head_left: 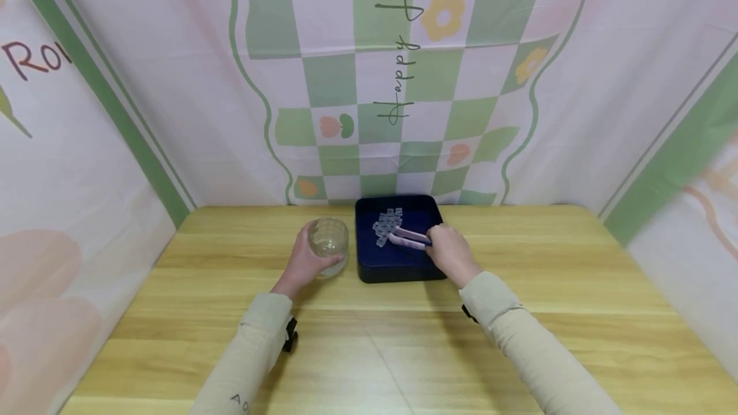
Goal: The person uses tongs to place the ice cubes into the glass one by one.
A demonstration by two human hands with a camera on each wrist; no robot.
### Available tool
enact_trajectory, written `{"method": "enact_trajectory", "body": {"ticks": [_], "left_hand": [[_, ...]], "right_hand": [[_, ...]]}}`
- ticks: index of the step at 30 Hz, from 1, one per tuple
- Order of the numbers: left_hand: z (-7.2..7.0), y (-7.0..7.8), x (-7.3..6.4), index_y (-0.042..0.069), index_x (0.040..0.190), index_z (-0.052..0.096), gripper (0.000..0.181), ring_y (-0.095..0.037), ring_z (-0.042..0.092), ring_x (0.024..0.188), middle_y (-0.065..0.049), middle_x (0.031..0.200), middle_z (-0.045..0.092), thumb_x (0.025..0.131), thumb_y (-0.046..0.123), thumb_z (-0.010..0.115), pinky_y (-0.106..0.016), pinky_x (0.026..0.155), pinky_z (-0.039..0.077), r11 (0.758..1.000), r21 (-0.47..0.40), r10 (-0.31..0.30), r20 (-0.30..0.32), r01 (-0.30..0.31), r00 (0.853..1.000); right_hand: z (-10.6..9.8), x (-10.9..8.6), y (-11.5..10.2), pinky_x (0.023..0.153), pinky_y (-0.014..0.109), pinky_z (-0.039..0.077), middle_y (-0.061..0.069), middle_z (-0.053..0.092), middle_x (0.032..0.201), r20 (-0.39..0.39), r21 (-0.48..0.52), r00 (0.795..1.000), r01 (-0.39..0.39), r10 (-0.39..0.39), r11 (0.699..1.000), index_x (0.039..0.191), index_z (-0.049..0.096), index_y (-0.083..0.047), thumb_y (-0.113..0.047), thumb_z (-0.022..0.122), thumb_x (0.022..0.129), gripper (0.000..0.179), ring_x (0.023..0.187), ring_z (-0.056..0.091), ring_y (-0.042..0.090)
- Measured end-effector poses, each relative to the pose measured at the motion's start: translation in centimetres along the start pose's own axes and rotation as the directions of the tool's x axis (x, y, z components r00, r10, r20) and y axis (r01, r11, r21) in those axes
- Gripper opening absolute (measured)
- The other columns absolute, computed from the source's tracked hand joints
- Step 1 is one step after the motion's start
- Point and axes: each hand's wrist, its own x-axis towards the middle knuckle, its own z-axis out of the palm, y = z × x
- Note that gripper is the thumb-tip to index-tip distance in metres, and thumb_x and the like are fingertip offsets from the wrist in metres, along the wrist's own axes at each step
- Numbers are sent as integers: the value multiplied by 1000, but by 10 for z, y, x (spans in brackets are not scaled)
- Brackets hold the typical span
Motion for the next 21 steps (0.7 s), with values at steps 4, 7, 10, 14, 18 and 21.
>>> {"method": "enact_trajectory", "body": {"ticks": [4, 7, 10, 14, 18, 21], "left_hand": [[0, -1, 1, 4, 147, 24, 100, -40, 39, 133, -22, 146, 35, 69, 20, 84, -57, 109, 36, 1000, 2, 5, -7, -5, 1000], [1, -1, 1, 4, 147, 24, 100, -40, 39, 134, -22, 146, 35, 69, 20, 84, -57, 110, 36, 1000, 4, 3, -9, -3, 1000], [0, -1, 1, 4, 147, 24, 99, -40, 39, 134, -22, 146, 35, 70, 20, 84, -57, 110, 36, 1000, 9, 3, -11, -3, 1000], [0, -1, 1, 4, 147, 23, 100, -41, 38, 134, -22, 146, 35, 69, 20, 84, -58, 110, 36, 1000, 8, -3, -13, 3, 1000], [0, -2, 1, 5, 147, 23, 101, -40, 38, 134, -21, 146, 35, 69, 20, 85, -57, 110, 35, 1000, -1, -10, -10, 10, 1000], [0, -2, 0, 6, 147, 23, 101, -39, 38, 134, -20, 146, 35, 69, 20, 85, -56, 111, 35, 1000, -7, -13, -6, 13, 1000]], "right_hand": [[0, 0, 0, 64, 44, 53, 16, 65, 79, 4, 6, 1000, 0, 0, 1000, 80, 68, 1, -4, 70, 81, 5, 75, 64, 31], [0, 0, 0, 64, 43, 53, 16, 65, 80, 10, 9, 1000, -4, 4, 1000, 80, 68, 1, -4, 69, 82, 5, 75, 64, 31], [0, 1, -1, 65, 43, 54, 16, 66, 81, 18, 8, 1000, -8, 8, 1000, 81, 69, 1, -4, 69, 82, 5, 76, 64, 31], [-1, 1, -2, 65, 43, 54, 15, 67, 82, 27, 9, 1000, -10, 10, 1000, 82, 69, 0, -4, 69, 82, 4, 76, 64, 30], [-1, 1, -2, 63, 42, 53, 15, 67, 80, 29, 4, 1000, -6, 6, 1000, 79, 68, 0, -3, 69, 81, 4, 74, 64, 29], [-1, 1, -1, 62, 42, 53, 15, 67, 80, 29, 2, 1000, -2, 1, 1000, 77, 67, 0, -2, 68, 80, 4, 73, 63, 29]]}}
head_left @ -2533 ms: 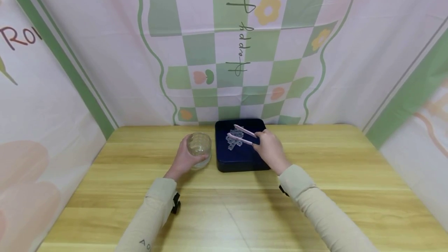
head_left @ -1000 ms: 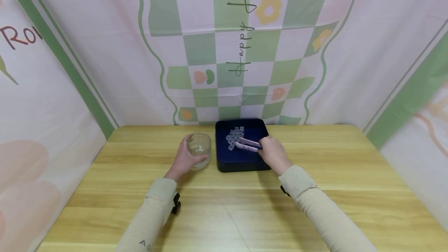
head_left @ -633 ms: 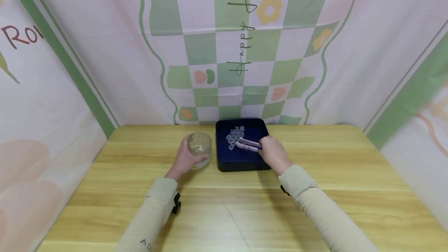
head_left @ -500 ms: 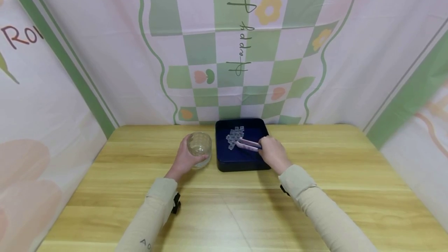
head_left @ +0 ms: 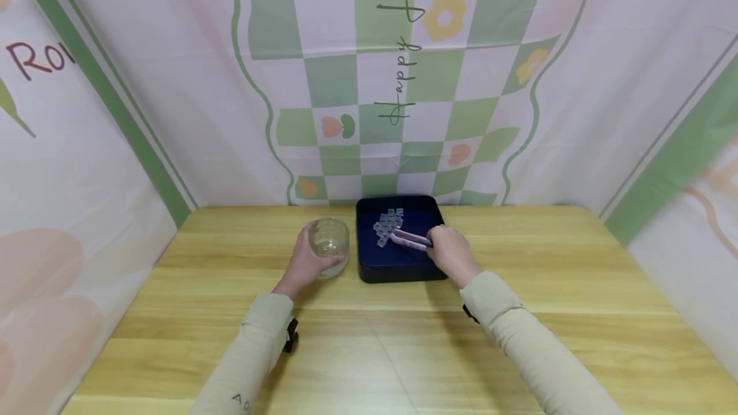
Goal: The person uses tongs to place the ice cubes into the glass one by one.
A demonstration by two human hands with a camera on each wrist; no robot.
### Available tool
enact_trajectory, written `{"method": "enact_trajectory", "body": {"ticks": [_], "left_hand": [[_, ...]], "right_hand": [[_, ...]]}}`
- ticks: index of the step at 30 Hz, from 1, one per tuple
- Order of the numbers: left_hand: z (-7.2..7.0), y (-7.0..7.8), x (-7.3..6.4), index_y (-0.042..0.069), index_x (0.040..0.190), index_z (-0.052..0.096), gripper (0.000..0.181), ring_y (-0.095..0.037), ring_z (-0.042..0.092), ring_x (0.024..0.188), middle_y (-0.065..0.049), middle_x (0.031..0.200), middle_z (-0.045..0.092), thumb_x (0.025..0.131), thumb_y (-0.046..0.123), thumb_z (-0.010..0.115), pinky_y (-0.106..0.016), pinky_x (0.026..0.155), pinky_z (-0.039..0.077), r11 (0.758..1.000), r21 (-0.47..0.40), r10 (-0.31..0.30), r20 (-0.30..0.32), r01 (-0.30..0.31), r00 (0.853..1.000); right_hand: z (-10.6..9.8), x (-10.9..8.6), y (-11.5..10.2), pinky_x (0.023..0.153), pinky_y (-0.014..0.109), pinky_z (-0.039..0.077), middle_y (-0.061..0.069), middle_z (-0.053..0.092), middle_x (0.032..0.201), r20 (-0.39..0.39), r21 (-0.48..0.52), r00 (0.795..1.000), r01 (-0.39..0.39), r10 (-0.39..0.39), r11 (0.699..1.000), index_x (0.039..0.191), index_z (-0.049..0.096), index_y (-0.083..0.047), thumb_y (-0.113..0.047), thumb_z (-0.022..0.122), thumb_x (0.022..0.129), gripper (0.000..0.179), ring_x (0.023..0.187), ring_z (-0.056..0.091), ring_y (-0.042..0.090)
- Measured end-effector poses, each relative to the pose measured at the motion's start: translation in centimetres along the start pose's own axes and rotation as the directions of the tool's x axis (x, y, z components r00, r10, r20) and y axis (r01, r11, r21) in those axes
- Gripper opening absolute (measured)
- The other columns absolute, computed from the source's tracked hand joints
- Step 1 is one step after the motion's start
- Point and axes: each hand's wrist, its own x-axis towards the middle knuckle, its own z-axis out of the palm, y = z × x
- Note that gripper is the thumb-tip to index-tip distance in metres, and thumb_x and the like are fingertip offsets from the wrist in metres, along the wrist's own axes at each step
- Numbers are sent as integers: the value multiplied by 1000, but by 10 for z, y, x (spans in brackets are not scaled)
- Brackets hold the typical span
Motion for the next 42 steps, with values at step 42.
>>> {"method": "enact_trajectory", "body": {"ticks": [42], "left_hand": [[-1, 1, 0, 7, 148, 21, 101, -39, 38, 134, -21, 147, 33, 70, 22, 84, -57, 111, 34, 1000, 4, -2, 14, 2, 1000]], "right_hand": [[-10, -2, -5, 71, 44, 51, 19, 67, 87, -245, 143, 968, 92, -55, 985, 101, 69, 4, -4, 70, 78, 24, 78, 61, 31]]}}
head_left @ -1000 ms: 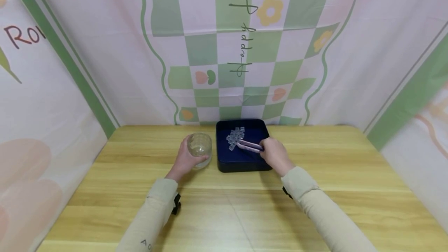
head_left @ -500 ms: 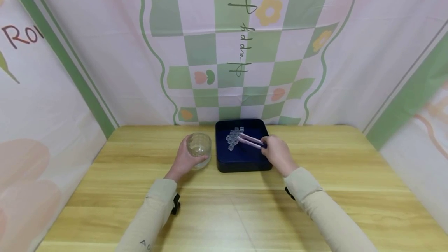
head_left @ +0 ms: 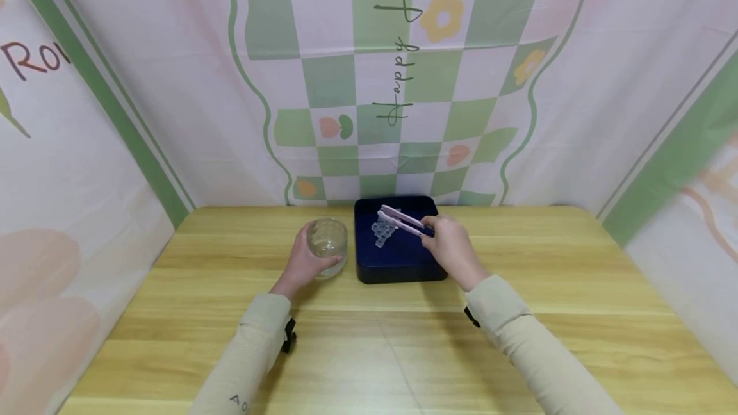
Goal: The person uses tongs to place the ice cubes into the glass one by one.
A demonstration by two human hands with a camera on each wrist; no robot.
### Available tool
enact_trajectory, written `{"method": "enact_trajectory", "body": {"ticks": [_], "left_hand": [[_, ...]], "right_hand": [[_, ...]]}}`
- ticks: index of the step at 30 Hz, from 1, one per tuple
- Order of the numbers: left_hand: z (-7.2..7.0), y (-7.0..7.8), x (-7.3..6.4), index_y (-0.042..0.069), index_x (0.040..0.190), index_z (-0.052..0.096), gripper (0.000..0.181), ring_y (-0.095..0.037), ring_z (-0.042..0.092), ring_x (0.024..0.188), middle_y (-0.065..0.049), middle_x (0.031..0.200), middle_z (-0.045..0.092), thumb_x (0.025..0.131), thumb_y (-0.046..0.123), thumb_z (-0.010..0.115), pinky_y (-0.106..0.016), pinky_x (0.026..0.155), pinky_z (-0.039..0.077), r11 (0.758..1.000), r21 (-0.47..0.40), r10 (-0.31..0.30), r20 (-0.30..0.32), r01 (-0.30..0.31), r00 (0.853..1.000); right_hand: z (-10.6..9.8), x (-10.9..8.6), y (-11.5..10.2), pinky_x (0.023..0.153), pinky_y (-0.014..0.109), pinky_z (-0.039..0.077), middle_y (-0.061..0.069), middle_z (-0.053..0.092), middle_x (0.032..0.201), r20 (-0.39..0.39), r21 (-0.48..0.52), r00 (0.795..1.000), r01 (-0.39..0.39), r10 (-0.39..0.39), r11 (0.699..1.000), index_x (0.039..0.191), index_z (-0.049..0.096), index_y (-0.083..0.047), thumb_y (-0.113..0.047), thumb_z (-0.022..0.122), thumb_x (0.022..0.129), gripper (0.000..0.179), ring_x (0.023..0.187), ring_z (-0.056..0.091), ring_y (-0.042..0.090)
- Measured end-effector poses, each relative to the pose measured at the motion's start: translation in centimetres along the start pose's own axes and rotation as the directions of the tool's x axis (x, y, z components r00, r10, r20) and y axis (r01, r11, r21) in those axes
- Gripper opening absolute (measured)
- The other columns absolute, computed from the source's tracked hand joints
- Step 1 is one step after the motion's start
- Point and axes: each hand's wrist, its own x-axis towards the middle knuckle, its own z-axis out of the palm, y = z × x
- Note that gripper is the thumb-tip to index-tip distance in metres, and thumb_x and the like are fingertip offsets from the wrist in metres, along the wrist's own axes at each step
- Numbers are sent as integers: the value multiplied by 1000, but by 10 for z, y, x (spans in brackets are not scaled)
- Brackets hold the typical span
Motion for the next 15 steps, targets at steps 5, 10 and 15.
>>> {"method": "enact_trajectory", "body": {"ticks": [5, 10, 15], "left_hand": [[0, 0, 1, 5, 147, 22, 101, -40, 39, 133, -22, 146, 34, 70, 22, 84, -57, 111, 34, 1000, 16, 12, -11, -12, 1000], [0, 0, 1, 4, 147, 23, 100, -39, 39, 133, -22, 146, 35, 69, 22, 84, -55, 111, 34, 1000, 18, 12, -20, -11, 1000], [0, -1, 1, 4, 147, 23, 101, -39, 39, 133, -22, 146, 35, 69, 23, 84, -56, 111, 34, 1000, 20, 11, -16, -10, 1000]], "right_hand": [[-1, 1, -16, 66, 39, 50, 17, 64, 87, 22, 24, 1000, 0, 0, 1000, 103, 69, 2, -5, 71, 79, 24, 72, 57, 26], [-1, 1, -34, 63, 36, 49, 17, 65, 92, 58, 37, 998, 4, -6, 999, 106, 70, -1, -8, 72, 81, 26, 68, 54, 22], [3, -1, -50, 57, 32, 48, 15, 66, 93, 76, 58, 997, 28, -32, 998, 106, 70, -2, -9, 72, 82, 26, 63, 53, 18]]}}
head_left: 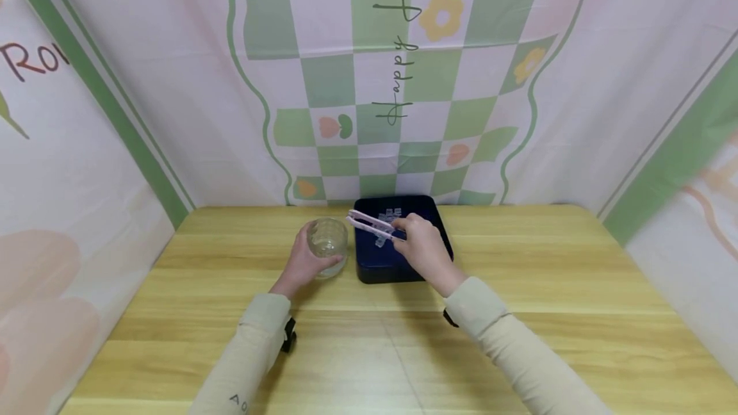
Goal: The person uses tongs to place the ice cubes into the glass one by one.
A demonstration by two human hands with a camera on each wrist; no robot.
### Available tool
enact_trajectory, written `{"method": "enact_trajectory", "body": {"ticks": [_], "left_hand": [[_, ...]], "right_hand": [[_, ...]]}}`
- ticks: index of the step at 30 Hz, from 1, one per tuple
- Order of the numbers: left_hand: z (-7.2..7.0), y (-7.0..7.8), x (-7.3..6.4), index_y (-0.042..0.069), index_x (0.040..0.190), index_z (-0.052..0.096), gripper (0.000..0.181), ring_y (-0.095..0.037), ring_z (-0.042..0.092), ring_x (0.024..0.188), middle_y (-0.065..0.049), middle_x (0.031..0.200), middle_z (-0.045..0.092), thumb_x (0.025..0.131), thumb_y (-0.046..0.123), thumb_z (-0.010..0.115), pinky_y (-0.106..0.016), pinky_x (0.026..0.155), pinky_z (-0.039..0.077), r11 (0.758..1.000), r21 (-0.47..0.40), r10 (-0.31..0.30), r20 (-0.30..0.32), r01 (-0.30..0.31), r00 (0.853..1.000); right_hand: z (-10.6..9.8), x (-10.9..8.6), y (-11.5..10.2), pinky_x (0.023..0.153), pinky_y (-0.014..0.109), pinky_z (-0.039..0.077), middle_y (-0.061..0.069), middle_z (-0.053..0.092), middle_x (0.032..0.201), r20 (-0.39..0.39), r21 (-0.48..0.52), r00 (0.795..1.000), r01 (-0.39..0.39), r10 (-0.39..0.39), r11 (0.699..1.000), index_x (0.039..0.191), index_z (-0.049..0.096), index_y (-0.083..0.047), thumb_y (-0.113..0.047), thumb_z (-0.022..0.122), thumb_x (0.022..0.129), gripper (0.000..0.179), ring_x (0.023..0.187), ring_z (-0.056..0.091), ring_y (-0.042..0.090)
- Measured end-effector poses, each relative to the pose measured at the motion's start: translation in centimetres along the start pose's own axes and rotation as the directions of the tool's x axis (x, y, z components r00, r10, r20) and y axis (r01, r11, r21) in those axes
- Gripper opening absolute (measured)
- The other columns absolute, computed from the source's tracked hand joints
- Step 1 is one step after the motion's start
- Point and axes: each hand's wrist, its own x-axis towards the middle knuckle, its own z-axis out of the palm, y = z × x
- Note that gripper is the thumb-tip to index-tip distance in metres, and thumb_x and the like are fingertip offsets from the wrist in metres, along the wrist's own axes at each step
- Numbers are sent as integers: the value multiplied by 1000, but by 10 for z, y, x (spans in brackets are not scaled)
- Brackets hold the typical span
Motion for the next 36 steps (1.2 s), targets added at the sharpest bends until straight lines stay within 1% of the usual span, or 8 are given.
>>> {"method": "enact_trajectory", "body": {"ticks": [3, 8, 10, 14, 19, 25, 34, 36], "left_hand": [[0, 0, 0, 3, 147, 23, 101, -40, 39, 133, -23, 146, 35, 69, 22, 84, -56, 111, 34, 1000, -5, 5, 4, -5, 1000], [-1, 0, 0, 3, 147, 22, 101, -40, 38, 134, -22, 147, 34, 69, 21, 84, -55, 113, 32, 1000, -13, 1, 9, -1, 1000], [-1, -1, 0, 4, 147, 22, 101, -39, 37, 134, -21, 147, 34, 69, 21, 84, -55, 113, 32, 1000, -17, 0, 9, 0, 1000], [-1, -2, 1, 4, 147, 24, 100, -38, 38, 134, -21, 147, 35, 69, 19, 84, -54, 113, 32, 999, -30, 13, 9, -13, 1000], [-1, -2, 1, 4, 147, 25, 99, -38, 39, 133, -20, 147, 36, 68, 18, 84, -54, 113, 33, 999, -48, 21, 10, -20, 1000], [-1, 0, 0, 5, 147, 25, 99, -38, 40, 133, -19, 147, 36, 69, 18, 84, -55, 112, 34, 999, -47, 26, 17, -26, 999], [0, -1, 1, 4, 146, 27, 98, -37, 41, 132, -19, 145, 38, 67, 17, 85, -53, 112, 35, 999, -34, 28, 2, -27, 1000], [1, 0, 0, 3, 145, 27, 98, -38, 42, 132, -21, 145, 38, 67, 17, 85, -53, 112, 35, 999, -30, 36, -3, -36, 999]], "right_hand": [[4, -1, -9, 57, 31, 49, 14, 67, 94, 15, 17, 1000, 12, -12, 1000, 107, 71, -3, -8, 72, 82, 26, 65, 56, 18], [13, -3, -20, 65, 35, 55, 13, 67, 97, 49, 17, 998, 38, -39, 999, 107, 71, -4, -9, 73, 81, 26, 77, 64, 22], [16, -4, -23, 68, 37, 56, 13, 67, 96, 47, 12, 997, 55, -55, 998, 106, 71, -4, -9, 73, 81, 25, 79, 65, 24], [21, -5, -26, 70, 39, 56, 13, 67, 94, 38, 11, 996, 80, -80, 997, 103, 71, -4, -9, 74, 80, 23, 80, 65, 25], [24, -6, -28, 71, 39, 56, 13, 67, 93, 24, 15, 995, 95, -95, 995, 102, 71, -4, -9, 74, 80, 23, 79, 65, 25], [26, -6, -27, 72, 39, 56, 13, 67, 93, 14, 20, 995, 96, -96, 995, 104, 71, -3, -9, 75, 79, 25, 81, 64, 25], [28, -7, -26, 67, 36, 56, 12, 65, 92, -3, -10, 996, 94, -94, 995, 106, 70, -4, -14, 77, 78, 30, 77, 64, 23], [29, -7, -25, 67, 37, 56, 12, 65, 93, 0, -7, 996, 86, -86, 996, 107, 69, -4, -16, 77, 78, 32, 78, 65, 24]]}}
